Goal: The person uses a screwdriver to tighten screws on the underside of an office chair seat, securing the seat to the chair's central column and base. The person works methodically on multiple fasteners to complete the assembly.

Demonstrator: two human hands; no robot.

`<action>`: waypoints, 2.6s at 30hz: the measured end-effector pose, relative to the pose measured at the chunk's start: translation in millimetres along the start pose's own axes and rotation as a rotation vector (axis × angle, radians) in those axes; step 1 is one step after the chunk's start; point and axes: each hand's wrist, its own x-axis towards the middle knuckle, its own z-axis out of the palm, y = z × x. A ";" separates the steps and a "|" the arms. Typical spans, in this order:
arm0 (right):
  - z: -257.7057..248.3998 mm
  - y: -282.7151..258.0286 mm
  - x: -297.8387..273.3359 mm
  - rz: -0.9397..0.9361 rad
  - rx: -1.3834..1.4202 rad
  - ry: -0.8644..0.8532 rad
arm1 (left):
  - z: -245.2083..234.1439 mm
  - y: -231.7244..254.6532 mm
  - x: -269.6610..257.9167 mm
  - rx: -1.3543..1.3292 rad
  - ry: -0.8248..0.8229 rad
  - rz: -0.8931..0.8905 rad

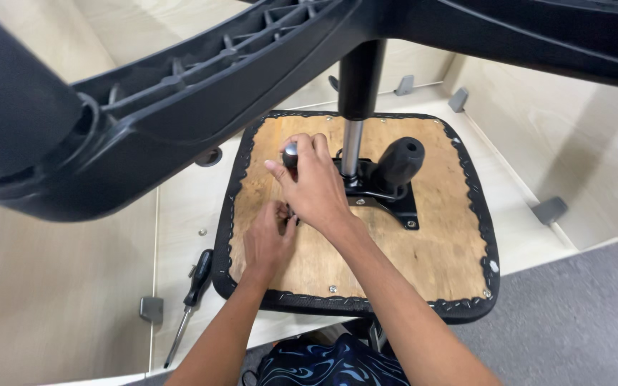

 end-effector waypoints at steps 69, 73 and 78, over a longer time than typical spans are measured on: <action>1.1 5.4 17.8 -0.170 0.288 -0.005 | -28.1 11.8 19.3 -0.182 -0.155 -0.193; -2.0 9.6 21.2 -0.200 0.295 -0.084 | -29.7 11.2 19.6 -0.190 -0.155 -0.186; -6.8 9.1 20.7 -0.263 0.305 -0.246 | -21.4 11.4 16.3 -0.125 -0.125 -0.217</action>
